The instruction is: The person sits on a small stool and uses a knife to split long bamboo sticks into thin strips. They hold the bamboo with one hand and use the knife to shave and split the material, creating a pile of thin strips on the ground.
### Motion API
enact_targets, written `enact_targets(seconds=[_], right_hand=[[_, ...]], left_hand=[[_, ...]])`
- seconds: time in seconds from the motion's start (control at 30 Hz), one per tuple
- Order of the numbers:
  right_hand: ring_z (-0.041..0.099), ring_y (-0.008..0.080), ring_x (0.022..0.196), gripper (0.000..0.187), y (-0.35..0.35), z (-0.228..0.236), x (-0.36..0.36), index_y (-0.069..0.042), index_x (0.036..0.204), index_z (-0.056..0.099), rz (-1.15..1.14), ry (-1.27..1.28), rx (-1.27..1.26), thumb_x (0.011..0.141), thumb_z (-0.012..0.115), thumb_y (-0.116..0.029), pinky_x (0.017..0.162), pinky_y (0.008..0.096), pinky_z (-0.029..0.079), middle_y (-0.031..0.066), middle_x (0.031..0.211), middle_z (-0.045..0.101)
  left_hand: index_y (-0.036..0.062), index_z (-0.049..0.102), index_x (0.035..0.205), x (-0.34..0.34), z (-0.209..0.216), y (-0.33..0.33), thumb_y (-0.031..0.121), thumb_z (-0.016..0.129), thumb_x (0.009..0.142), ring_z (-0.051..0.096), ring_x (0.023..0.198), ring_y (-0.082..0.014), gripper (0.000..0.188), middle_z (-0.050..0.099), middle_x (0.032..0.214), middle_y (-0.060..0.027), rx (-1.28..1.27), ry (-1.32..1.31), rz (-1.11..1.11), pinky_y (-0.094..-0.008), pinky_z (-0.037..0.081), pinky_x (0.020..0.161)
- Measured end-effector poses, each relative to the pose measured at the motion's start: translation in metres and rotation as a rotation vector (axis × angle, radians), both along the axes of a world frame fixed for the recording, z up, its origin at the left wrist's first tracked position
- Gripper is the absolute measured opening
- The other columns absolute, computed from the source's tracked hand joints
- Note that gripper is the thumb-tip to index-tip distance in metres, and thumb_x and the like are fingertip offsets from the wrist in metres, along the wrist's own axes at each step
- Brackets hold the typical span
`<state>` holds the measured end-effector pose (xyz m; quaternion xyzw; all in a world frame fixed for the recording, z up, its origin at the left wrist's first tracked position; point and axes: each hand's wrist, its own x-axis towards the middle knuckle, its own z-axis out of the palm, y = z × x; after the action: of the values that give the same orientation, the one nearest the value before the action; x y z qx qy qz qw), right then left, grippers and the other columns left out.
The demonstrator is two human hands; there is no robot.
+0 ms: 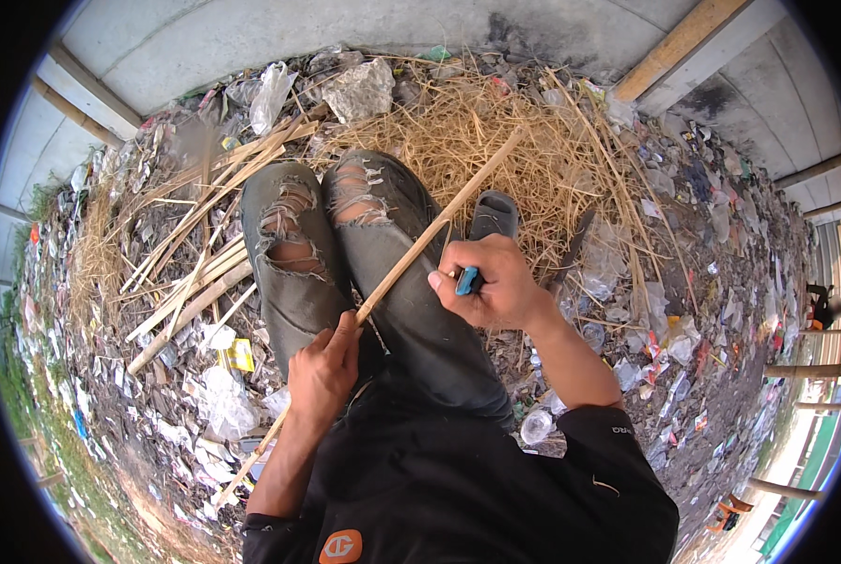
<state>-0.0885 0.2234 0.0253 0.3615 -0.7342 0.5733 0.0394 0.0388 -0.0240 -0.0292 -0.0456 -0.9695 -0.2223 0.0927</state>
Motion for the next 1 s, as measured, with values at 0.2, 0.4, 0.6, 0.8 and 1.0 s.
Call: enact_targets(seconds=[0.2, 0.4, 0.6, 0.8, 1.0], right_hand=[[0.044, 0.0190, 0.041, 0.021, -0.017, 0.015, 0.059, 0.000, 0.069, 0.055, 0.506, -0.494, -0.379, 0.085, 0.067, 0.002, 0.042, 0.0330, 0.032, 0.0060, 0.054, 0.051], [0.039, 0.0145, 0.041, 0.023, 0.010, 0.045, 0.071, 0.000, 0.067, 0.054, 0.959, -0.915, -0.884, 0.084, 0.070, -0.001, 0.042, 0.0295, 0.028, 0.0042, 0.051, 0.045], [0.032, 0.0084, 0.034, 0.030, 0.060, 0.086, 0.077, 0.000, 0.063, 0.049, 1.383, -0.539, -1.261, 0.090, 0.062, -0.001, 0.035, 0.0298, 0.017, 0.0005, 0.047, 0.037], [0.045, 0.0084, 0.044, 0.026, 0.196, 0.052, 0.023, -0.004, 0.078, 0.052, 0.023, -0.241, -1.214, 0.096, 0.066, -0.015, 0.042, 0.0246, 0.035, 0.0003, 0.063, 0.054], [0.054, 0.0135, 0.072, 0.042, 0.219, -0.069, -0.046, 0.002, 0.125, 0.061, -1.442, -0.240, 0.051, 0.106, 0.059, -0.035, 0.067, 0.0307, 0.044, 0.0041, 0.088, 0.058]], left_hand=[[0.0143, 0.071, 0.122, 0.001, 0.000, 0.001, 0.022, 0.071, 0.096, 0.067, 0.060, -0.0367, 0.027, 0.066, 0.074, -0.0110, 0.050, 0.009, 0.021, -0.0499, 0.052, 0.053], [0.0090, 0.072, 0.121, 0.001, 0.004, 0.004, 0.015, 0.073, 0.093, 0.067, 0.063, -0.0377, 0.028, 0.067, 0.074, -0.0152, 0.065, -0.008, 0.040, -0.0473, 0.051, 0.056], [0.0143, 0.067, 0.119, 0.000, 0.005, 0.004, 0.026, 0.066, 0.099, 0.067, 0.063, -0.0388, 0.023, 0.066, 0.073, -0.0125, 0.094, -0.020, 0.034, -0.0513, 0.051, 0.054], [0.0129, 0.067, 0.118, 0.002, 0.005, -0.001, 0.024, 0.067, 0.098, 0.067, 0.062, -0.0393, 0.023, 0.066, 0.072, -0.0134, 0.146, 0.003, 0.008, -0.0509, 0.051, 0.054], [0.0122, 0.071, 0.119, -0.001, 0.000, 0.000, 0.023, 0.069, 0.097, 0.066, 0.061, -0.0383, 0.024, 0.065, 0.070, -0.0131, 0.179, 0.065, -0.004, -0.0497, 0.051, 0.054]])
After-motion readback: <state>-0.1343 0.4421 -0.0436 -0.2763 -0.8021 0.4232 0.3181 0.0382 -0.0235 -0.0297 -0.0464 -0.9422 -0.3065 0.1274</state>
